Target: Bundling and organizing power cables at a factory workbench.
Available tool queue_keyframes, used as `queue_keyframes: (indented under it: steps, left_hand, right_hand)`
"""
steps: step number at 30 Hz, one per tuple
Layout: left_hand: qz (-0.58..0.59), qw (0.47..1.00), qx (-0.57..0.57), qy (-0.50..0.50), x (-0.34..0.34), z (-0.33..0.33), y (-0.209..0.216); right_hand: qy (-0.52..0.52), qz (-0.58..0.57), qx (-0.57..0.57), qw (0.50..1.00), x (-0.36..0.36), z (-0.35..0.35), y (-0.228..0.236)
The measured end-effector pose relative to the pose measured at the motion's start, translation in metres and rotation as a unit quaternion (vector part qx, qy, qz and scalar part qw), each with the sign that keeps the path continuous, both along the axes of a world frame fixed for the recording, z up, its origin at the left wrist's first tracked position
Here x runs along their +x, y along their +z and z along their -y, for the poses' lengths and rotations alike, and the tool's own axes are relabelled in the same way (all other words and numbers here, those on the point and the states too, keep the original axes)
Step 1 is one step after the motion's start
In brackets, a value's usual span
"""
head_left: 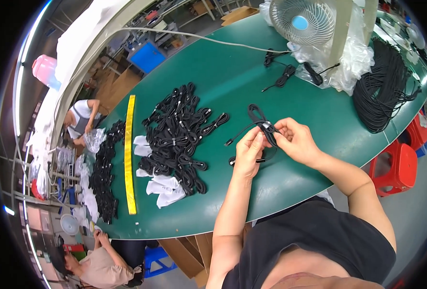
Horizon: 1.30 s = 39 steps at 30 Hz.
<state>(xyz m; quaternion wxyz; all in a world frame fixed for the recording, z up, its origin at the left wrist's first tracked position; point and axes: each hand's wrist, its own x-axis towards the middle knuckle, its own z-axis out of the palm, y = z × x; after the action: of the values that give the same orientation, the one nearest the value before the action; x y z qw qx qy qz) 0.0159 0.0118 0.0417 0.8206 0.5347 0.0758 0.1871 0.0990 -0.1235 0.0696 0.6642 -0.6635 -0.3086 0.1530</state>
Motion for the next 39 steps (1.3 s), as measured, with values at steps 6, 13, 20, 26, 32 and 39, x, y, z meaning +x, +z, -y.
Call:
queue_keyframes:
  steps: [6, 13, 20, 26, 32, 39]
  left_hand:
    - [0.065, 0.997, -0.018, 0.036, -0.02, -0.002, 0.03]
    - [0.171, 0.934, 0.285, 0.127, -0.04, 0.004, 0.016]
    - [0.09, 0.848, 0.511, 0.107, -0.055, -0.002, 0.018]
    - [0.102, 0.834, 0.506, 0.196, -0.06, 0.0, -0.004]
    - [0.086, 0.996, 0.034, 0.001, -0.08, 0.016, -0.002]
    - [0.036, 0.994, -0.062, -0.077, -0.114, 0.011, 0.003]
  right_hand:
    - [0.092, -0.245, 0.07, 0.963, 0.002, 0.016, 0.034]
    - [0.144, -0.396, 0.089, 0.902, -0.018, 0.018, 0.041]
    - [0.235, -0.482, 0.065, 0.841, -0.026, 0.022, 0.034]
    - [0.302, -0.336, -0.11, 0.885, -0.04, 0.024, 0.051]
    - [0.066, 0.402, 0.009, 0.913, -0.034, 0.023, 0.035]
    - [0.093, 0.42, 0.004, 0.903, -0.039, 0.018, 0.025]
